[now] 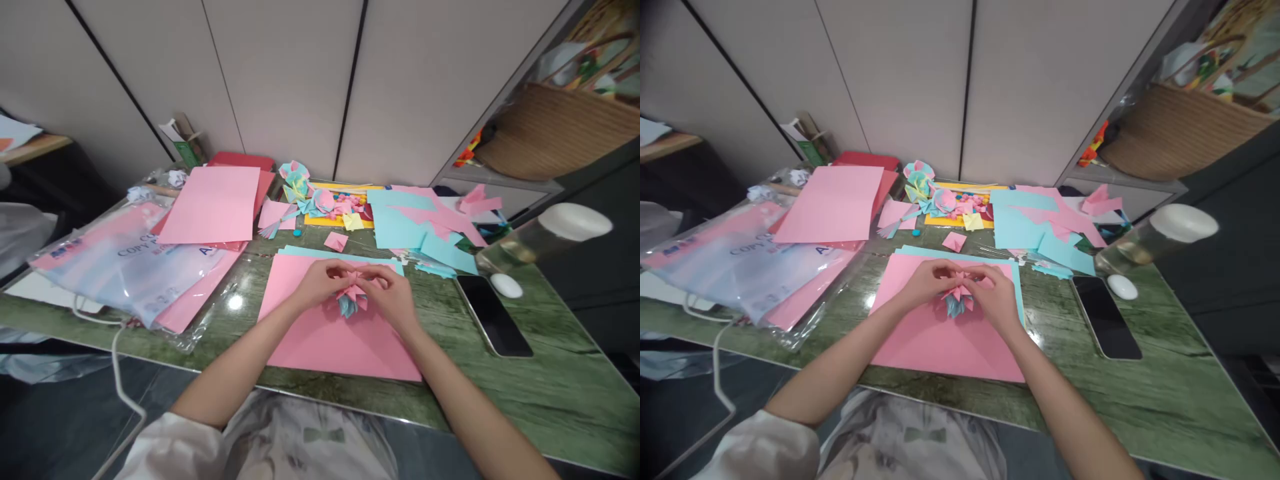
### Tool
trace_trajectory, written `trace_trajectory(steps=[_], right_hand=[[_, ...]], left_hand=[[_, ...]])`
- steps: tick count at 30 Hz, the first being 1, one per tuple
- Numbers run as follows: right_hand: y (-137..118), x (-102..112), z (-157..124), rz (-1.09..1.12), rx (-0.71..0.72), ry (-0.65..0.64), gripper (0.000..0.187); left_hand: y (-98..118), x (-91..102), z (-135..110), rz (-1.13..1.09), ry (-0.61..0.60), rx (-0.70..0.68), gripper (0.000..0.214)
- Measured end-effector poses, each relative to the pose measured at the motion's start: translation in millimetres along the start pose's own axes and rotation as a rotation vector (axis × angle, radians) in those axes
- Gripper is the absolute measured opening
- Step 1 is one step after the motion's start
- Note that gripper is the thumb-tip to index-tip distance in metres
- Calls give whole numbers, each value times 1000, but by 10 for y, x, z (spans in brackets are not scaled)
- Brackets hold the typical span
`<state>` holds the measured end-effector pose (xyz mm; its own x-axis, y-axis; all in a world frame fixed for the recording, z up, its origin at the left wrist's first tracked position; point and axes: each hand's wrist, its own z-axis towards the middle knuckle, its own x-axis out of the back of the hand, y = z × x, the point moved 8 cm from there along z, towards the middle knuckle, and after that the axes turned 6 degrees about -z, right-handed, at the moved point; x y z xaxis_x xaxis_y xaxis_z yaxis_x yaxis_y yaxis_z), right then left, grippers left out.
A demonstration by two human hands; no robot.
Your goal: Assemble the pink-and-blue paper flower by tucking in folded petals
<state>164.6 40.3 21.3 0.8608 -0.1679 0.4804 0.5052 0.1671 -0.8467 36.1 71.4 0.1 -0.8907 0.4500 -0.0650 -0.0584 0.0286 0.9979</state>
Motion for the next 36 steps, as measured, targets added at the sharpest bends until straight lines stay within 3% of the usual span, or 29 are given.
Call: trace_trajectory(steps=[8,11,16,21,36], right_hand=[[-294,162,-67,-43,138,89,13],[-382,185,-98,-78,196,99,10],[-479,214,-144,-175,324,132,12],[-509,209,-158,-265,405,128,9],[-514,234,-216,-338,448,220,3]], left_hand=[[336,-7,-110,10,46,-272,14],[370,-7,-127,-46,25,-338,8],[336,-25,-121,-161,-47,-349,9],[368,-32,-129,-130,-73,-363,8],[306,-88,-142,-200,-82,-280,12]])
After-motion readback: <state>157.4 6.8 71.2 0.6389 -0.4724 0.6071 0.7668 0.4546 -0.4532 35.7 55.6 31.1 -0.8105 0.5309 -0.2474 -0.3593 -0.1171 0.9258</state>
